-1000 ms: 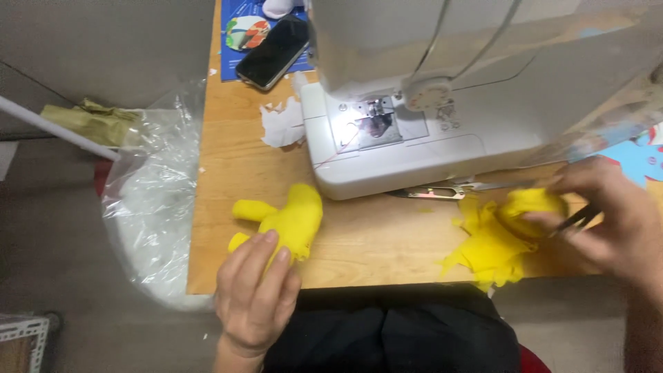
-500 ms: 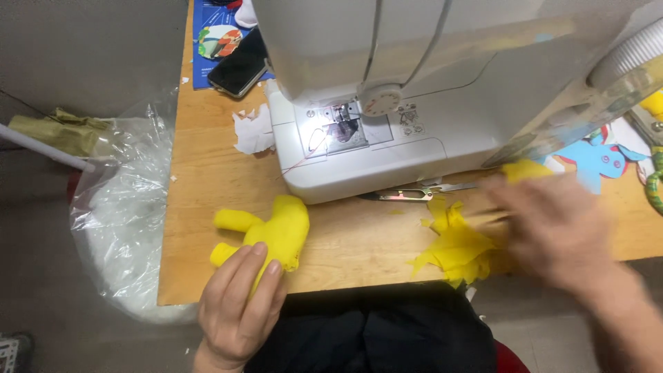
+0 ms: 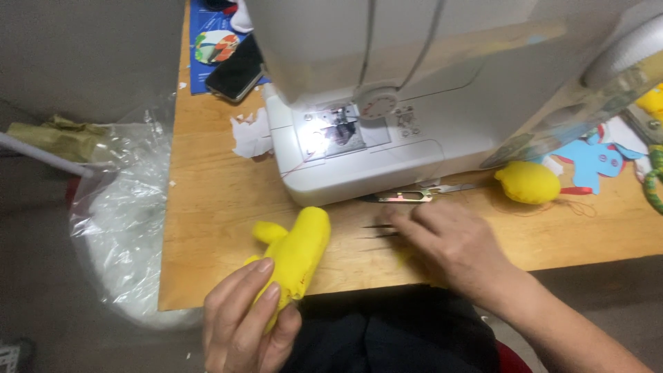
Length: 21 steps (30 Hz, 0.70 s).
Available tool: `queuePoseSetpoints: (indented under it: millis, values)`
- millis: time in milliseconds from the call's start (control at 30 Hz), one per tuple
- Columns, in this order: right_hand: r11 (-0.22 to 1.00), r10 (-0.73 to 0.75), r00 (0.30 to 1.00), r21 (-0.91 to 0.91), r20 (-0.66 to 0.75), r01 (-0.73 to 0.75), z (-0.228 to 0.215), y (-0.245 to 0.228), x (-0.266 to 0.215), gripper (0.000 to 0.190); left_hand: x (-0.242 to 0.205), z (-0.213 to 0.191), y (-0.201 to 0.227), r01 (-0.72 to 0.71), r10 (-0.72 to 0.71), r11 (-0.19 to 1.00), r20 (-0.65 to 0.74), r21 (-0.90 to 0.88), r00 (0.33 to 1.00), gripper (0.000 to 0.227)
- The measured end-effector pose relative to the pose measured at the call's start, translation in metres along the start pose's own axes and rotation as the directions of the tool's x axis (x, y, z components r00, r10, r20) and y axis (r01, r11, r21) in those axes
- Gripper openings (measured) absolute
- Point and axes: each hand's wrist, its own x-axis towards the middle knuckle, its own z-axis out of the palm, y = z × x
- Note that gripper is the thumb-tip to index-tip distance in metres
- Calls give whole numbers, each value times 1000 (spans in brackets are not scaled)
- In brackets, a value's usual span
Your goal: The person sews together pieces of yellow fabric to form a stuffed toy using a sewing machine and trims excess thread using shears.
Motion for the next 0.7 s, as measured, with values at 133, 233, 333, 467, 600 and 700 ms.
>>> queuePoseSetpoints:
  millis: [133, 233, 333, 467, 600, 700]
  values:
    - [1000, 24, 989, 17, 143, -26, 13, 13, -16, 58, 4, -3, -1, 1, -2, 1000, -32, -28, 999, 24]
    - [997, -51, 997, 66, 65, 46, 3, 8, -4, 36, 1, 1, -4, -7, 7, 1000, -24, -28, 1000, 23]
    - [997, -53, 977, -67, -208, 39, 1, 10, 8, 19, 7, 0, 2, -10, 12, 999, 36, -52, 999, 24]
    - [967, -40, 997, -254, -60, 24, 8, 27, 3, 22, 11, 2, 6, 37, -33, 989, 28, -146, 999, 28]
    - [915, -100, 995, -395, -28, 81, -7, 26, 14, 8, 21, 1, 13, 118, -127, 954, -14, -276, 992, 30]
    - [911, -113, 992, -404, -50, 84, -7, 37, 1, 5, 25, 1, 14, 154, -174, 928, -30, -341, 984, 30]
